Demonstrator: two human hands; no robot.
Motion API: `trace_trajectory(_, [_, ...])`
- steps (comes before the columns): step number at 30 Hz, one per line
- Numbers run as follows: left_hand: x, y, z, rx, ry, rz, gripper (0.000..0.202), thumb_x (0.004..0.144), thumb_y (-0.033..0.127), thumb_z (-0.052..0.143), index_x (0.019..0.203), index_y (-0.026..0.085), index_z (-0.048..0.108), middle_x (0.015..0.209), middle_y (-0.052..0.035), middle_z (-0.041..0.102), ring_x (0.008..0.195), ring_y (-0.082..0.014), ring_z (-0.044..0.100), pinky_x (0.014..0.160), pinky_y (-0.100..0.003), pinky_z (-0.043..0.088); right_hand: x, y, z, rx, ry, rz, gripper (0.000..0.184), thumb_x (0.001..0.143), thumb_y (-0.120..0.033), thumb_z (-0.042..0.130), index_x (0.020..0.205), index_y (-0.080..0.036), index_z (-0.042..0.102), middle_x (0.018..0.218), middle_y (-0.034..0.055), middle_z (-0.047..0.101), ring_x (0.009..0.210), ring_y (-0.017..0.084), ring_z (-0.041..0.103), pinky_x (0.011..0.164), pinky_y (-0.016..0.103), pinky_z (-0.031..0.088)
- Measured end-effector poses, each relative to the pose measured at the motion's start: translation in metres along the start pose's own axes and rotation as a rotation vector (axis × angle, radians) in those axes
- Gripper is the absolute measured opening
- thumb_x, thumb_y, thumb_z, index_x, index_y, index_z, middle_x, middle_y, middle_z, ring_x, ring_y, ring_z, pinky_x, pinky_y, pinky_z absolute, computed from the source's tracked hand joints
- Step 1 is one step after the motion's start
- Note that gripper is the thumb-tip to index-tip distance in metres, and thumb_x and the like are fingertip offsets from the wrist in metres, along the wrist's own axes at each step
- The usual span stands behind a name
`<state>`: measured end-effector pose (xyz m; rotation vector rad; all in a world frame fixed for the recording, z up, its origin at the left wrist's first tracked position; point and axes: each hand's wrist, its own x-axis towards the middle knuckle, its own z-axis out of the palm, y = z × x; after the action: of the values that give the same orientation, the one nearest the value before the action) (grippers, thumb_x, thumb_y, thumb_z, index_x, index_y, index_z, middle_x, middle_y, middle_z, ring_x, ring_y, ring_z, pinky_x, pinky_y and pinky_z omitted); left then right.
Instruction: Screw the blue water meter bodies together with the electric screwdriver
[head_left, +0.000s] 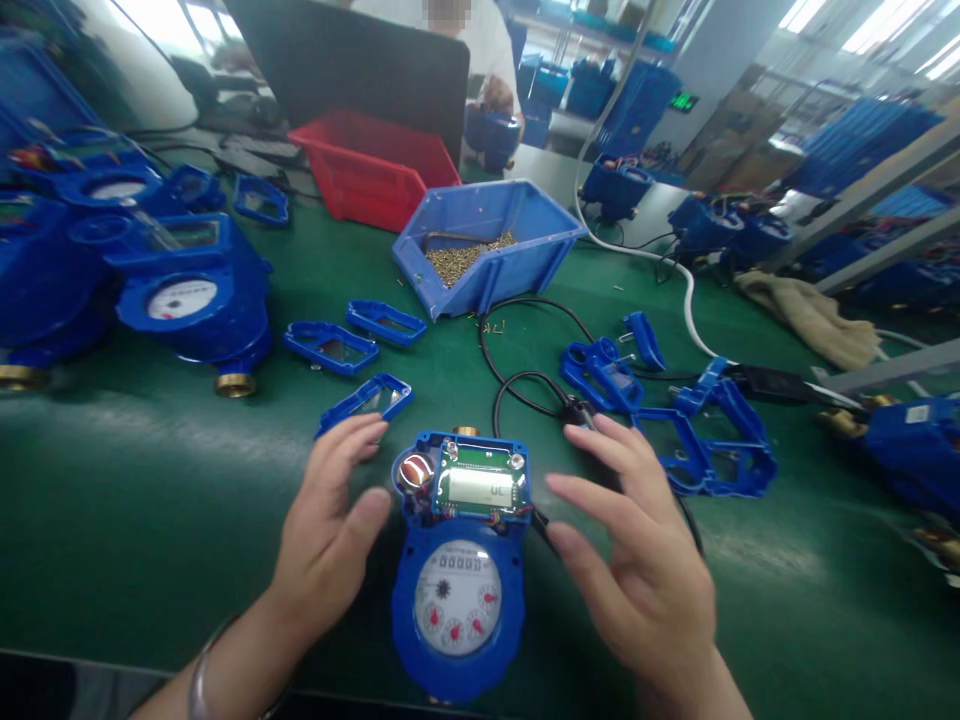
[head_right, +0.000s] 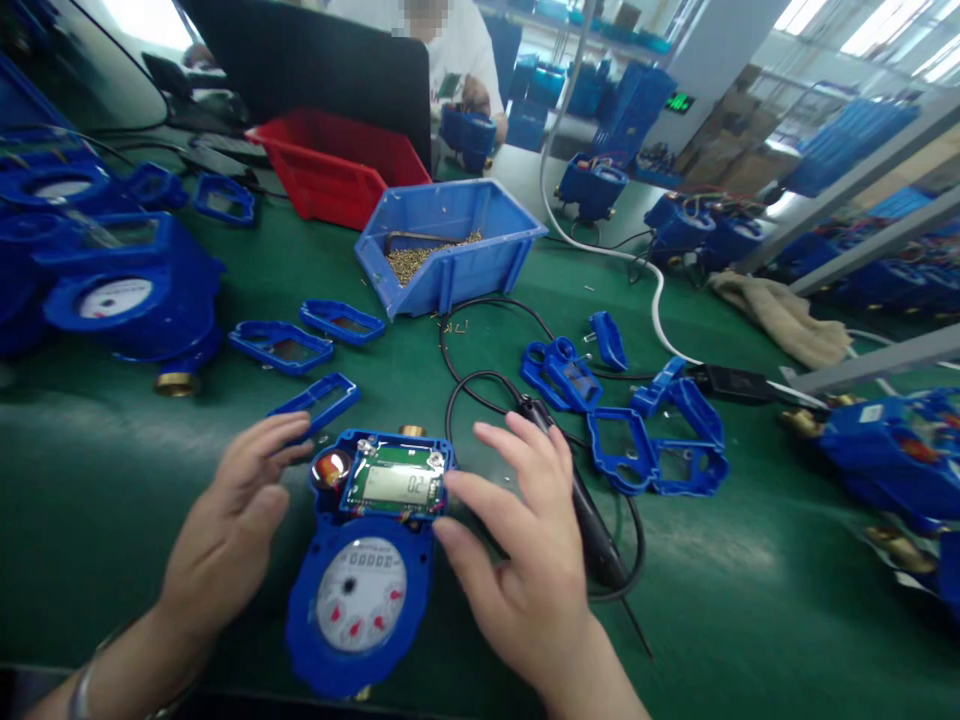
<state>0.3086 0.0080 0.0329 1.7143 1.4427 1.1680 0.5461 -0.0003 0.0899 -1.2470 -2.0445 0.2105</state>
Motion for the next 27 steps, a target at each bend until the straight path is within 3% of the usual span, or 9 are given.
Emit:
trace_trajectory(3, [0.013, -0.014, -0.014, 0.398, 0.079, 0.022, 0.037, 0.085, 0.037, 0.047, 0.114, 0.015, 0.053, 0.122, -0.0139, 0.052, 0.114, -0.0292, 0.049, 0.096, -0.045, 0.041, -0.011, 0.003, -0.003, 0.101, 0.214, 0.117, 0.015, 0.081, -0.011, 0.057, 0.093, -0.017, 0.062, 0.112, 0.0100, 0.059, 0.110, 0.025, 0.054, 0.097, 0.052, 0.038])
trace_trajectory(6, [0.022, -0.037, -0.020, 0.761, -0.074, 0.121, 0.035, 0.082, 0.034, 0.050, 0.107, 0.011, 0.057, 0.118, -0.0186, 0.057, 0.117, -0.0357, 0.047, 0.098, -0.053, 0.034, -0.022, 0.002, 0.001, 0.188, 0.310, 0.241, 0.011, 0.081, -0.009, 0.056, 0.086, -0.018, 0.060, 0.107, 0.0083, 0.061, 0.103, 0.022, 0.057, 0.093, 0.046, 0.042])
trace_trajectory(9, [0.026, -0.051, -0.025, 0.866, -0.134, 0.128, 0.026, 0.083, 0.027, 0.047, 0.100, 0.012, 0.059, 0.109, -0.0166, 0.064, 0.109, -0.0332, 0.055, 0.100, -0.054, 0.030, -0.030, -0.002, 0.008, 0.314, 0.395, 0.317, 0.015, 0.080, -0.008, 0.058, 0.088, -0.020, 0.052, 0.104, 0.0078, 0.061, 0.103, 0.022, 0.057, 0.091, 0.045, 0.044])
trace_trajectory(12, [0.025, -0.039, -0.037, 0.718, 0.035, -0.081, 0.023, 0.080, 0.034, 0.053, 0.093, 0.016, 0.060, 0.088, -0.0082, 0.066, 0.088, -0.0278, 0.060, 0.091, -0.047, 0.040, -0.034, -0.007, 0.010, 0.372, 0.413, 0.327, 0.022, 0.079, -0.008, 0.058, 0.095, -0.021, 0.050, 0.104, 0.0082, 0.060, 0.104, 0.022, 0.057, 0.091, 0.045, 0.044])
trace_trajectory(15, [0.016, -0.005, -0.055, 0.240, 0.290, -0.377, 0.029, 0.074, 0.038, 0.064, 0.098, 0.022, 0.059, 0.077, 0.0007, 0.060, 0.079, -0.0216, 0.057, 0.080, -0.036, 0.045, -0.037, -0.013, 0.009, 0.363, 0.335, 0.311, 0.029, 0.080, -0.007, 0.057, 0.104, -0.022, 0.051, 0.110, 0.0095, 0.056, 0.109, 0.023, 0.053, 0.094, 0.047, 0.041])
trace_trajectory(17, [0.008, 0.019, -0.065, -0.077, 0.326, -0.451, 0.028, 0.077, 0.037, 0.062, 0.101, 0.023, 0.059, 0.077, 0.0020, 0.061, 0.077, -0.0181, 0.057, 0.076, -0.033, 0.047, -0.037, -0.017, 0.008, 0.352, 0.270, 0.274, 0.035, 0.081, -0.007, 0.056, 0.111, -0.023, 0.049, 0.114, 0.0103, 0.054, 0.113, 0.024, 0.050, 0.096, 0.048, 0.041])
trace_trajectory(22, [-0.006, 0.060, -0.065, -0.530, -0.023, -0.532, 0.022, 0.069, 0.034, 0.066, 0.081, 0.015, 0.066, 0.058, -0.0016, 0.059, 0.053, -0.0140, 0.053, 0.050, -0.026, 0.045, -0.029, -0.035, -0.001, 0.314, -0.024, 0.030, 0.062, 0.082, -0.018, 0.061, 0.136, -0.022, 0.031, 0.138, 0.0143, 0.037, 0.130, 0.026, 0.035, 0.106, 0.047, 0.035])
trace_trajectory(25, [-0.008, 0.077, -0.050, -0.704, -0.307, -0.641, 0.030, 0.062, 0.034, 0.072, 0.084, 0.014, 0.070, 0.057, -0.0022, 0.060, 0.049, -0.0124, 0.051, 0.048, -0.025, 0.043, -0.023, -0.043, -0.012, 0.216, -0.224, -0.140, 0.080, 0.079, -0.029, 0.067, 0.142, -0.017, 0.020, 0.149, 0.0165, 0.017, 0.138, 0.029, 0.019, 0.111, 0.046, 0.027])
trace_trajectory(27, [-0.008, 0.086, -0.038, -0.716, -0.420, -0.637, 0.030, 0.061, 0.034, 0.073, 0.083, 0.014, 0.071, 0.057, -0.0018, 0.060, 0.048, -0.0119, 0.050, 0.047, -0.024, 0.042, -0.023, -0.045, -0.017, 0.192, -0.303, -0.193, 0.077, 0.078, -0.029, 0.068, 0.141, -0.017, 0.024, 0.148, 0.0167, 0.019, 0.137, 0.028, 0.021, 0.110, 0.045, 0.027])
